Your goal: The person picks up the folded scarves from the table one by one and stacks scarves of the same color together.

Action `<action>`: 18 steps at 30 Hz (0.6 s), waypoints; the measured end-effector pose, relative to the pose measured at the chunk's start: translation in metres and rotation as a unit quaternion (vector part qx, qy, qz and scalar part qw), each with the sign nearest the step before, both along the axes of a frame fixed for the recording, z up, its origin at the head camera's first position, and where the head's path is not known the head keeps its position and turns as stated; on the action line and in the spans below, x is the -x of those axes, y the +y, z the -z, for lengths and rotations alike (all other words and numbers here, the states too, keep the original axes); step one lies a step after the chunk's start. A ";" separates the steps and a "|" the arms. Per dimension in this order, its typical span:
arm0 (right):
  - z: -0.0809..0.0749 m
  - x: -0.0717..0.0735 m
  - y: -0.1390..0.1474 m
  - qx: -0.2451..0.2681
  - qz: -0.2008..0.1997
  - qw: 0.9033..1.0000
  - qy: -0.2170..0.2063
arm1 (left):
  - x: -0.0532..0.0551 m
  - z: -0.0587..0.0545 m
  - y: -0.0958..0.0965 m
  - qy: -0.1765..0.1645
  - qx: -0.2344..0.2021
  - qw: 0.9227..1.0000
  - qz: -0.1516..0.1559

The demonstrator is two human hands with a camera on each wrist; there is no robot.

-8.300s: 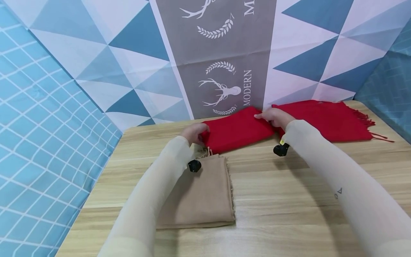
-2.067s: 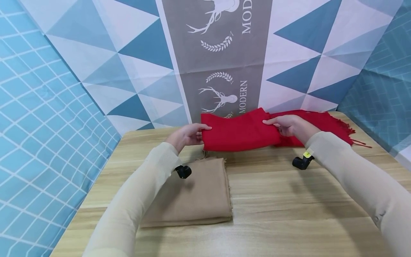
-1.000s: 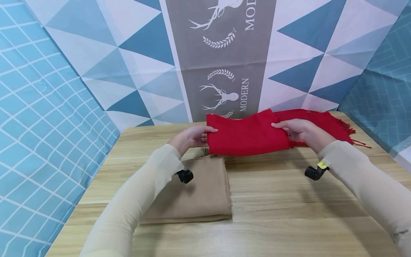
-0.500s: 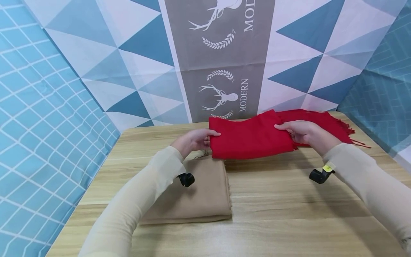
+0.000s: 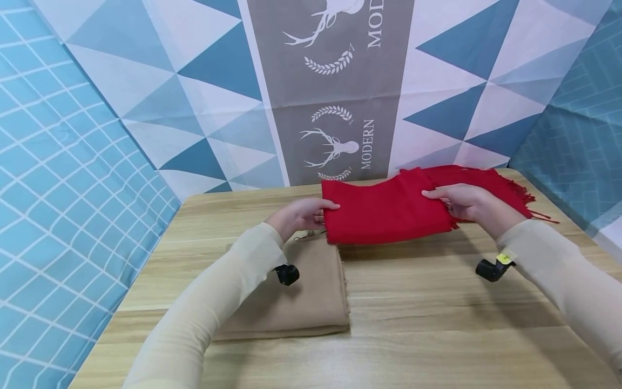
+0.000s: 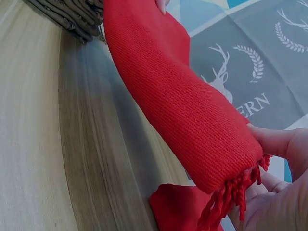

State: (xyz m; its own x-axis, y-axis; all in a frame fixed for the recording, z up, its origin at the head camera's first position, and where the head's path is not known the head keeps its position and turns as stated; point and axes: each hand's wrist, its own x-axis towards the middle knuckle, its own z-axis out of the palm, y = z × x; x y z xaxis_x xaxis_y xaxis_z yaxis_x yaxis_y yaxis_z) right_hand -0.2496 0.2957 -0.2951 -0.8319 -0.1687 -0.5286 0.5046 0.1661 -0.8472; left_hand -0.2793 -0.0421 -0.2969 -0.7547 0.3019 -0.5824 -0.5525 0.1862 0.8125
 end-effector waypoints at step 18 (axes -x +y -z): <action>0.003 -0.009 0.012 -0.008 -0.015 1.000 -0.003 | -0.009 -0.001 0.008 0.002 0.006 1.000 0.025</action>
